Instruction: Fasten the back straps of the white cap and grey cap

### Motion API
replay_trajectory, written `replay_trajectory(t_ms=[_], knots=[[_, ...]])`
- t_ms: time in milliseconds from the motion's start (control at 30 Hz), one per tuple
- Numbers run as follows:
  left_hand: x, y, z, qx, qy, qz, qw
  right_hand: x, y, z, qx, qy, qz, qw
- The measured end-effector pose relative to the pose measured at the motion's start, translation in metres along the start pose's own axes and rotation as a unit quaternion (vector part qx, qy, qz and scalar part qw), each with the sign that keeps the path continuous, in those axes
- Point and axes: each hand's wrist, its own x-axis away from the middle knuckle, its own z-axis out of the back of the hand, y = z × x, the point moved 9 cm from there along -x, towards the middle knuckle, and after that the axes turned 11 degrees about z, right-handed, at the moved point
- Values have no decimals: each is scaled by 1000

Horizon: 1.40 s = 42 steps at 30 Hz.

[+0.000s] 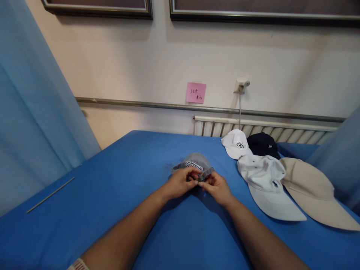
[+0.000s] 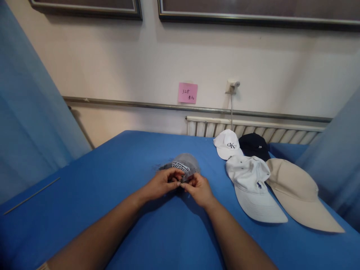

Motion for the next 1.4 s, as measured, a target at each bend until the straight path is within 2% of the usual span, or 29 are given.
replay_trajectory(t_ms=[200,567,733,900,1200,1400], knots=[[-1,0,-5,49,-32,-13,998,-1,-13,-7,-77,1,19,997],[2,7,-1,55,-5,-12,998,-1,-23,-8,-69,-21,17,997],[4,11,0,37,9,-7,999,0,-25,-7,-74,-2,25,997],[6,12,-2,61,-5,-7,998,0,-24,-5,-79,4,24,997],[7,13,-2,23,22,-18,999,2,-25,-2,-13,-15,35,999],[8,14,-2,-48,46,-4,998,3,-30,-4,-21,12,46,999]])
